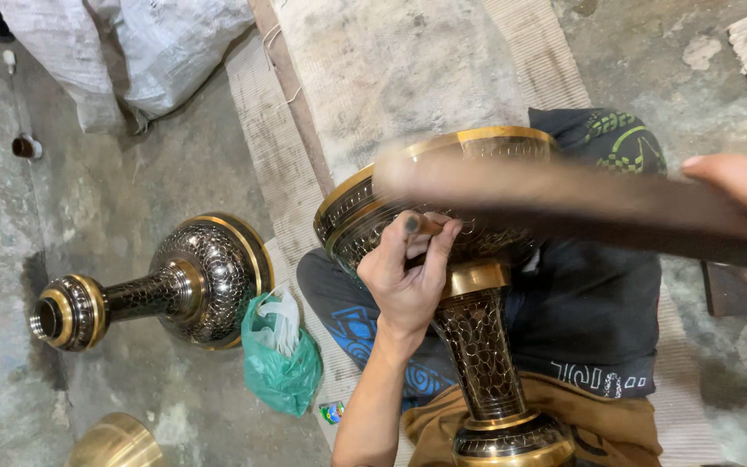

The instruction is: The person sits on the floor with a large engraved brass vase held between the legs and decorates its rim. They hold a small punch against the metal surface with one hand and strike it with a wooden mallet held in the other hand, working around the rim to chase the pattern into the brass.

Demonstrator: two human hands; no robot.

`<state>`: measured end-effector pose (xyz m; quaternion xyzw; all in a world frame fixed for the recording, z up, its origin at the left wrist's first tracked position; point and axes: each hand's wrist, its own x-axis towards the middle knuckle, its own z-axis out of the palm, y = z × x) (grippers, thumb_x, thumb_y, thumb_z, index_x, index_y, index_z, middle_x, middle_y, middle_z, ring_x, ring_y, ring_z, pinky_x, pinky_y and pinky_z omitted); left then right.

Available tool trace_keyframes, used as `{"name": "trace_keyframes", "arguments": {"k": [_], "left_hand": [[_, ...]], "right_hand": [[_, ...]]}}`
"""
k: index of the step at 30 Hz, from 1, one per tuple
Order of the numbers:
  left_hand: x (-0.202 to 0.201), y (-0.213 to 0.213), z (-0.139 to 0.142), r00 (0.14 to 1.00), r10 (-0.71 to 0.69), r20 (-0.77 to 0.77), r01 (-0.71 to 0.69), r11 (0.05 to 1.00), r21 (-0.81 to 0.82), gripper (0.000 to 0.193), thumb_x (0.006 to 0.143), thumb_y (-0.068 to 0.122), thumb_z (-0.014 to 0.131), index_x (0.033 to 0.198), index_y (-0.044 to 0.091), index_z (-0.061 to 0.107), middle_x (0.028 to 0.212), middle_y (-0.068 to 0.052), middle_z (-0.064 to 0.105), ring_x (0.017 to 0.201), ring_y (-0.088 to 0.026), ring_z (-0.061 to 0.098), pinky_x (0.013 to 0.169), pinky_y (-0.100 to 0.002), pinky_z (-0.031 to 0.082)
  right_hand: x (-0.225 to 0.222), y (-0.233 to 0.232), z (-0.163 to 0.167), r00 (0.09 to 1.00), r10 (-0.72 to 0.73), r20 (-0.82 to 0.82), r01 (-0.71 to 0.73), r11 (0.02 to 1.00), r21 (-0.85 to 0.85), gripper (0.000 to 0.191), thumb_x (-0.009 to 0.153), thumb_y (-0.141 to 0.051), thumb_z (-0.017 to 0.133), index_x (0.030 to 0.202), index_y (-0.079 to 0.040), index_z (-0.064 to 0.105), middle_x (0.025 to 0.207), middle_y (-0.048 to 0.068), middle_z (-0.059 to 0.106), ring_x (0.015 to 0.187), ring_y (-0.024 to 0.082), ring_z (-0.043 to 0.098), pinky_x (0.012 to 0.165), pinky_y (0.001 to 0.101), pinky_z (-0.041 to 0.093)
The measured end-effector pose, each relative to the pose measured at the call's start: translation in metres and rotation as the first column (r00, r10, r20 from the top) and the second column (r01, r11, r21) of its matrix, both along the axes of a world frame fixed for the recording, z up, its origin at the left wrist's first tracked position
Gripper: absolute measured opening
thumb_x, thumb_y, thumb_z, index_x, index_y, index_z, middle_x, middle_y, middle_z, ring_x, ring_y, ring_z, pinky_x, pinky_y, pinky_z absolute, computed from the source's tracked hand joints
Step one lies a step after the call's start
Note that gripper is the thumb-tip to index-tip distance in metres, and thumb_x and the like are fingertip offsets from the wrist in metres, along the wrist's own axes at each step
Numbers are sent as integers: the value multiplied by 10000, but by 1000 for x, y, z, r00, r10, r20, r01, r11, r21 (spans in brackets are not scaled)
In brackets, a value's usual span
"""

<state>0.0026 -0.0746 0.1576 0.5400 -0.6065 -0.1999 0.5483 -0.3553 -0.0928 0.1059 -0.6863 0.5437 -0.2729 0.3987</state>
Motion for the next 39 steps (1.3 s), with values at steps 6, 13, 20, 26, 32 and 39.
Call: {"name": "trace_keyframes", "arguments": {"k": [6, 13, 20, 26, 32, 39], "left_hand": [[10, -9, 13, 993, -81, 85, 72, 992, 99, 196, 918, 8, 807, 1006, -38, 638, 908, -104, 786, 823, -131, 793, 712, -224, 607], [17, -17, 24, 961, -267, 70, 252, 952, 175, 214, 946, -10, 767, 1132, -25, 662, 900, -90, 752, 827, -122, 765, 762, -238, 620], [26, -28, 35, 874, -409, 264, 380, 912, 155, 290, 937, 68, 786, 1202, 29, 674, 963, -87, 761, 853, -211, 775, 764, -286, 609], [31, -50, 46, 744, -591, 314, 535, 807, 250, 323, 930, 141, 789, 1216, 40, 680, 981, -121, 753, 835, -282, 752, 762, -333, 606], [33, -71, 50, 593, -772, 229, 681, 632, 370, 348, 952, 182, 758, 1264, 52, 675, 1066, -123, 761, 913, -298, 767, 814, -344, 622], [29, -92, 48, 395, -884, 249, 764, 467, 445, 382, 903, 188, 767, 1260, 71, 701, 1085, -138, 762, 900, -353, 733, 801, -387, 604]], "right_hand": [[-5, -5, -1, 1000, -5, 9, 5, 1000, 22, 745, 775, 91, 591, 1501, -48, 500, 1027, 135, 667, 891, 200, 638, 795, 316, 495], [-17, 13, -14, 997, -62, 46, 59, 995, 75, 705, 824, 64, 577, 1513, -53, 490, 967, 109, 651, 787, 167, 616, 709, 291, 479], [-26, 40, -31, 988, -147, 50, 140, 983, 117, 664, 873, 37, 563, 1525, -59, 480, 908, 82, 636, 683, 133, 594, 624, 267, 462], [-22, 78, -37, 978, -197, 75, 186, 973, 135, 630, 915, 13, 551, 1535, -63, 471, 857, 60, 623, 595, 104, 576, 551, 246, 449], [-17, 100, -37, 957, -232, -173, 253, 961, 109, 518, 911, 12, 635, 1417, -74, 562, 753, 45, 578, 531, 120, 531, 543, 276, 420], [19, 140, -27, 924, -353, -146, 359, 933, 21, 248, 948, -30, 686, 1178, -4, 595, 763, 90, 593, 574, 130, 565, 540, 278, 441]]}}
